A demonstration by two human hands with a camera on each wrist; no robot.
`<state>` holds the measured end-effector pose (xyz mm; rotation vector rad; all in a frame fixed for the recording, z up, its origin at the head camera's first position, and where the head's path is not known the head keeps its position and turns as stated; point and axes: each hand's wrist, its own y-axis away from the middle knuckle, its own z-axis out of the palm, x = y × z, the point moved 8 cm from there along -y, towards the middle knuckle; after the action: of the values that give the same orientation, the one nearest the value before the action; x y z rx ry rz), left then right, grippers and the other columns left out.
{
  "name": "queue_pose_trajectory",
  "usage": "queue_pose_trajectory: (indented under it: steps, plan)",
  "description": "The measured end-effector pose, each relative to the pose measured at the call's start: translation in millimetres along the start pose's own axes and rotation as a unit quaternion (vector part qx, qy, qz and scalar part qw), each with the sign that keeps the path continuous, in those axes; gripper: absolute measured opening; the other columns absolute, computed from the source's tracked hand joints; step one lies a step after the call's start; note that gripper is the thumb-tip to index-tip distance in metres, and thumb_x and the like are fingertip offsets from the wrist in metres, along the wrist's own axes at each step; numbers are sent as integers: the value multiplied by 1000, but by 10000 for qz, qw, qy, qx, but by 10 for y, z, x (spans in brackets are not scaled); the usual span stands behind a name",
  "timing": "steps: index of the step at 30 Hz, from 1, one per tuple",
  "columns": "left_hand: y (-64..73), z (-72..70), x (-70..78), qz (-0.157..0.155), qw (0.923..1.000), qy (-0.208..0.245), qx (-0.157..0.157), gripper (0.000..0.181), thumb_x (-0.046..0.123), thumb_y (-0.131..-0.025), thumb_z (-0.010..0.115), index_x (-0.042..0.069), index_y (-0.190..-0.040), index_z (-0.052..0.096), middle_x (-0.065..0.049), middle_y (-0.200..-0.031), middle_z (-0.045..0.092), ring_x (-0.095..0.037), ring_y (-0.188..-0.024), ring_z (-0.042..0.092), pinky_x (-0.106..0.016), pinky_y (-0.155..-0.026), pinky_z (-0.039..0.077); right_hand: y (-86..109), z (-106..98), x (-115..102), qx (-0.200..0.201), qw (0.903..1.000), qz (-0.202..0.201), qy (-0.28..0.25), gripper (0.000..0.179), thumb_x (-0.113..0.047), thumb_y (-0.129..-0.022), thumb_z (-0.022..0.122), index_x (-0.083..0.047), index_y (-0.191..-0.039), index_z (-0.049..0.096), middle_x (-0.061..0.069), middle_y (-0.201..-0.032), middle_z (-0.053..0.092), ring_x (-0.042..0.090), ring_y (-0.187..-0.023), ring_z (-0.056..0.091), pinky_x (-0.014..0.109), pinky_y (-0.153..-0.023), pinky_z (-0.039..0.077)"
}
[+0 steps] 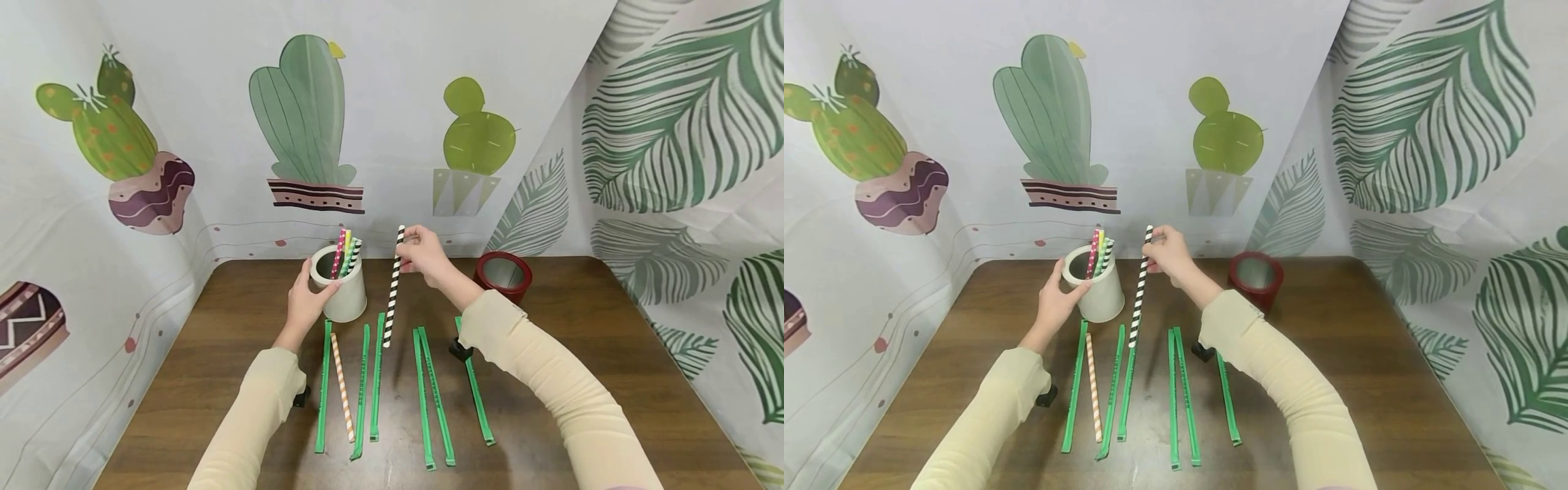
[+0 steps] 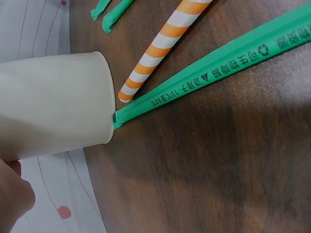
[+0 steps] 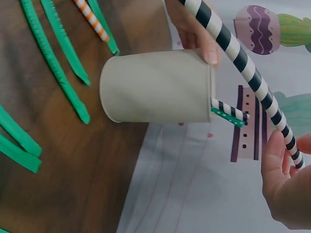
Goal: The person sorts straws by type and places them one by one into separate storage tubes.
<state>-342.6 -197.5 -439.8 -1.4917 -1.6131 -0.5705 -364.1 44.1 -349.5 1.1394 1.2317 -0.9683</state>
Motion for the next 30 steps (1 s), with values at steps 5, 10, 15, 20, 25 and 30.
queue_pose_trajectory:
  steps: [5, 10, 15, 20, 25, 30]
  plan:
    - [-3, -2, -6, 41, 10000, 26, 43, 86, 50, -72, 65, 15, -140, 25, -9, -142, 32, -26, -130, 30, -45, -103, 27, -23, -28, -152, 144, 9994, -205, -250, 29, 4, -77, 48, -3, -104, 41, 3, -72, 48, 10, -50, 50, 22, -48, 48]
    - [0, -6, -8, 32, 10000, 49, 42, 87, 49, -72, 66, 15, -140, 24, -8, -143, 30, -25, -130, 29, -44, -104, 26, -64, -59, -283, 346, 9966, -459, -584, 24, 7, -76, 47, -7, -94, 42, 1, -70, 47, 10, -48, 52, 21, -46, 48]
    - [2, -7, -6, 40, 10000, 73, 39, 86, 49, -72, 65, 17, -140, 24, -8, -143, 31, -25, -130, 29, -44, -104, 27, -82, -99, -413, 585, 9916, -689, -928, 25, 11, -74, 45, -7, -90, 41, 1, -70, 46, 11, -47, 51, 20, -45, 48]
    - [2, -7, 1, 41, 10000, 65, 45, 86, 49, -73, 65, 17, -140, 24, -8, -143, 31, -24, -130, 29, -43, -104, 27, -92, -132, -520, 790, 9861, -852, -1184, 25, 11, -74, 44, -10, -87, 39, 2, -72, 45, 11, -48, 51, 21, -47, 49]
    - [2, -5, 8, 45, 10000, 80, 29, 86, 48, -73, 65, 14, -140, 24, -8, -143, 30, -25, -131, 28, -43, -105, 26, -117, -137, -543, 923, 9797, -880, -1548, 28, 12, -75, 44, -12, -85, 38, 2, -73, 45, 11, -50, 51, 20, -46, 48]
    - [1, -8, 9, 69, 9999, 85, 33, 87, 49, -73, 65, 12, -140, 24, -8, -143, 30, -24, -131, 28, -44, -104, 26, -149, -130, -523, 1106, 9731, -971, -1770, 30, 14, -74, 45, -13, -84, 39, 2, -73, 45, 10, -51, 53, 19, -44, 47]
